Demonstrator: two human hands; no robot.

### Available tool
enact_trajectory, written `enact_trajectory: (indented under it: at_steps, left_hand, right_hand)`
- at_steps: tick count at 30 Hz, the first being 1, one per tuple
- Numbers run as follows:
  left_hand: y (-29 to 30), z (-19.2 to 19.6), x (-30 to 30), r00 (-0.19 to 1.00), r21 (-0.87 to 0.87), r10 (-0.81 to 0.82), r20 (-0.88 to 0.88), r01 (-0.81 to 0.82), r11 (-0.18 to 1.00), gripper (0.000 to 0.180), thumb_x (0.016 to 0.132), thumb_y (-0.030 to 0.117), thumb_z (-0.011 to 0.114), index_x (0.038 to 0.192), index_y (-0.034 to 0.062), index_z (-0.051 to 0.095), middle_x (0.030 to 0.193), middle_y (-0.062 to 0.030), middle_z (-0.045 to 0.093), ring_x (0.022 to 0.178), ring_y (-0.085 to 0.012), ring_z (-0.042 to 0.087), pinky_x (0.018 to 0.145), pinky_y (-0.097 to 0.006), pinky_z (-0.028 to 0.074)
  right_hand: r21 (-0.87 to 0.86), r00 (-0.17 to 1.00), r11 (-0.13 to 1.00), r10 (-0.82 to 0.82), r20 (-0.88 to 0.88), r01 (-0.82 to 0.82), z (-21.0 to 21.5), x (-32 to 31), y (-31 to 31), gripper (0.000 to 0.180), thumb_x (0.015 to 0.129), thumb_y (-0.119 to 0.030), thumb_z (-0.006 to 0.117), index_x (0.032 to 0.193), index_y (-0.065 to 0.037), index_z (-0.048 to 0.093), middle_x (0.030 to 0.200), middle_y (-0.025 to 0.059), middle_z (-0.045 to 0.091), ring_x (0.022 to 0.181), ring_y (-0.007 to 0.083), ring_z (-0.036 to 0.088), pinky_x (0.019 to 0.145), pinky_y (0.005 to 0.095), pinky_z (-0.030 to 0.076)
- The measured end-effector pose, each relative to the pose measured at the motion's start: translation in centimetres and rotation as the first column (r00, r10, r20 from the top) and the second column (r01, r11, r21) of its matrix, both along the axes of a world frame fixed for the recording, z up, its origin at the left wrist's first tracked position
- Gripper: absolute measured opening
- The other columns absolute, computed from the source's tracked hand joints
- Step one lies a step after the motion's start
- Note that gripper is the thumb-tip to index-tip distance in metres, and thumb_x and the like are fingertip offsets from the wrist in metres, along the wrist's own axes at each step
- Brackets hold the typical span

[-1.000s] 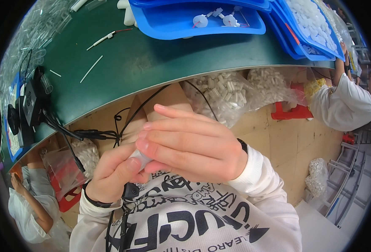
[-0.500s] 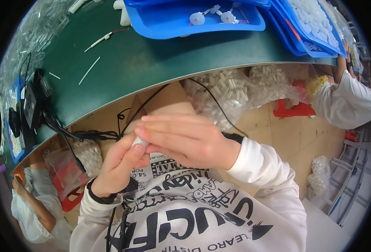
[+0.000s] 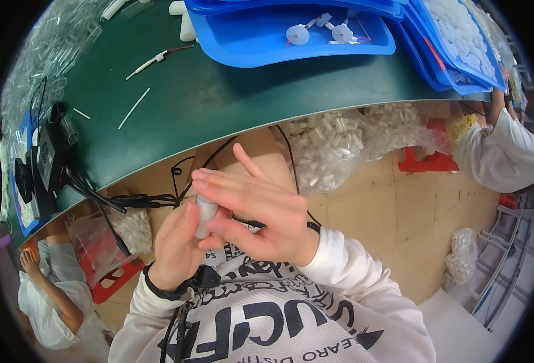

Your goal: The person assembles small white cylindrical components by inserting thin white rods into them. They pick up a cylinder and a rod from the table, fit the rod into the cylinder, and place the assembled unit into a blue tray. This process is repeated continuously throughout the video.

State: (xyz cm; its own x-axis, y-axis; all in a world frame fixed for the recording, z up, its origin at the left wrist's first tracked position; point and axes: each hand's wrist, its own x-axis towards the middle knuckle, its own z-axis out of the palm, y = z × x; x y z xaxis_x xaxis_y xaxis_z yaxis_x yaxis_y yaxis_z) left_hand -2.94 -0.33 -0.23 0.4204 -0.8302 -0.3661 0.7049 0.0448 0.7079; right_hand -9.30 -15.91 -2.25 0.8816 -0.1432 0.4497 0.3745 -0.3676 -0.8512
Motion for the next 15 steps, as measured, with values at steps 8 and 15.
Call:
enact_trajectory:
  at_steps: [8, 15]
  left_hand:
    - [-0.1, 0.0, -1.0, 0.993, 0.113, 0.115, 0.026, -0.118, 0.987, 0.039, 0.099, 0.034, 0.032, 0.101, -0.0004, 0.05, 0.082, 0.0005, 0.047, 0.067, -0.0051, 0.038, 0.058, -0.019, 0.03]
    - [0.4, 0.1, -0.1, 0.933, 0.065, 0.06, 0.354, -0.089, 0.994, 0.025, 0.094, 0.023, 0.046, 0.099, -0.0007, 0.052, 0.077, -0.0006, 0.049, 0.065, -0.0084, 0.042, 0.057, -0.023, 0.035]
  right_hand:
    - [-0.056, 0.999, 0.998, -0.034, -0.009, 0.033, -0.1, -0.1, 1.1, 0.045, 0.074, -0.009, 0.069, 0.115, 0.002, 0.059, 0.114, 0.0185, 0.06, 0.108, 0.0307, 0.058, 0.103, 0.0528, 0.029]
    - [0.298, 0.999, 0.954, -0.033, -0.03, 0.041, 0.4, -1.0, -0.4, 0.041, 0.083, -0.008, 0.059, 0.121, 0.006, 0.052, 0.123, 0.0195, 0.054, 0.114, 0.0321, 0.053, 0.1, 0.0449, 0.035]
